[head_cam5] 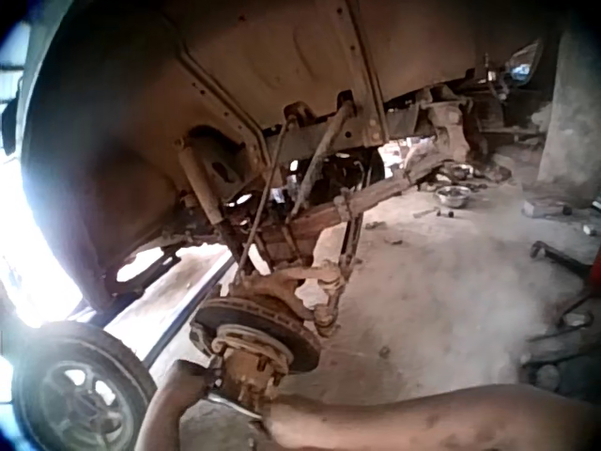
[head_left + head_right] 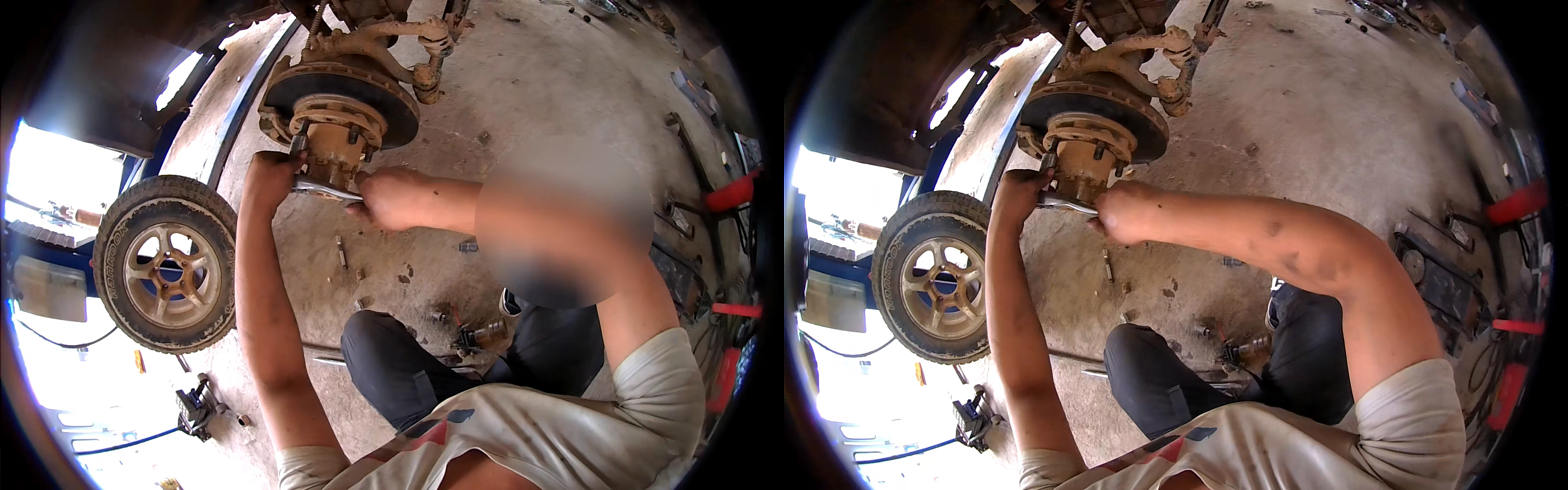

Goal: The person is working on a vehicle's wheel hub assembly. They use a ratchet and socket to loosen and remove bolts, then use a hammer to tap a component. The person continues to manipulate the hub area with various tools.

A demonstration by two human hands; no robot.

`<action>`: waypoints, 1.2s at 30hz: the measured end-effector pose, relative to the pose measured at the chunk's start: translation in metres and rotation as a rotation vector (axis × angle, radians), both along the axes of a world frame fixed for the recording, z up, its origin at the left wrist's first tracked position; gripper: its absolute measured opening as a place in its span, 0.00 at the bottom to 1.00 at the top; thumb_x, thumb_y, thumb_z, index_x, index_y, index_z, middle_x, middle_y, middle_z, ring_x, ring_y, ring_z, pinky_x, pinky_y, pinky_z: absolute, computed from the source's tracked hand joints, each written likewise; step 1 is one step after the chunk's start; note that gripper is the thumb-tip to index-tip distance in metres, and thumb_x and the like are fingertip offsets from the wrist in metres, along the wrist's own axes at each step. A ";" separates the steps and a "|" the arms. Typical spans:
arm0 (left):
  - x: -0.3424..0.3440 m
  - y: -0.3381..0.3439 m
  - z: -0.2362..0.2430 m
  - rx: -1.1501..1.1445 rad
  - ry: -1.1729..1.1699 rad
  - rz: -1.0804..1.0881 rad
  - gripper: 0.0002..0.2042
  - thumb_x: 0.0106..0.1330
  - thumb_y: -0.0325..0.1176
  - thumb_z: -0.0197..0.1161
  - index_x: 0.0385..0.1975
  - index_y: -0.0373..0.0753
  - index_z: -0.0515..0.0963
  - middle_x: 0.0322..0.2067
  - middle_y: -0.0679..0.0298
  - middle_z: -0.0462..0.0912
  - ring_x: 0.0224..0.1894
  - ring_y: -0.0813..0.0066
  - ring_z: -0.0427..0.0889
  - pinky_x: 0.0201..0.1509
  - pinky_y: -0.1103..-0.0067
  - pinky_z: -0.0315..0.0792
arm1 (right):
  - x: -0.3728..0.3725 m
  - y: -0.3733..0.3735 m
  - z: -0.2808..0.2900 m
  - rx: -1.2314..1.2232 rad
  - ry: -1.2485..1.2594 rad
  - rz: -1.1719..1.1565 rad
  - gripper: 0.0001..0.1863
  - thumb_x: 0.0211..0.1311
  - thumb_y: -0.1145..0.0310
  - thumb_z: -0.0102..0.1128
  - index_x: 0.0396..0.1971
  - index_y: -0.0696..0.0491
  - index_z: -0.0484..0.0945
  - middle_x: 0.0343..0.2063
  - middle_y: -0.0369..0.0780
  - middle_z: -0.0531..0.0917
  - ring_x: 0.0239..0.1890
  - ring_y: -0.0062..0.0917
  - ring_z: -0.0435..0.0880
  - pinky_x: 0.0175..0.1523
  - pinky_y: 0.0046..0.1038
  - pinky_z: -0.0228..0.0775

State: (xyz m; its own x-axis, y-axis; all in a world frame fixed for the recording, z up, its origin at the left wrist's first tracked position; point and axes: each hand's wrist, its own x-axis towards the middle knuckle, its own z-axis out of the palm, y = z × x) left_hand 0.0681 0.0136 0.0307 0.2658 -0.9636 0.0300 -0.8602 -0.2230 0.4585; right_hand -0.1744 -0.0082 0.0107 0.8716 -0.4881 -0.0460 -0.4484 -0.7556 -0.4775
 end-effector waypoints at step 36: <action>-0.025 -0.006 0.009 0.035 -0.147 -0.040 0.21 0.67 0.45 0.56 0.29 0.28 0.79 0.26 0.45 0.80 0.29 0.48 0.78 0.39 0.67 0.70 | -0.063 -0.053 -0.040 0.989 -0.202 0.152 0.28 0.57 0.69 0.62 0.56 0.62 0.66 0.31 0.45 0.82 0.30 0.26 0.85 0.39 0.26 0.77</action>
State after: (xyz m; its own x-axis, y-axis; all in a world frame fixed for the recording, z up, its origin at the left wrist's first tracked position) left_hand 0.0429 0.0071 0.0394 0.2220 -0.9745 0.0322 -0.9262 -0.2004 0.3194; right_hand -0.2374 -0.0612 -0.0291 0.9572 -0.1949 -0.2139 -0.2226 -0.0236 -0.9746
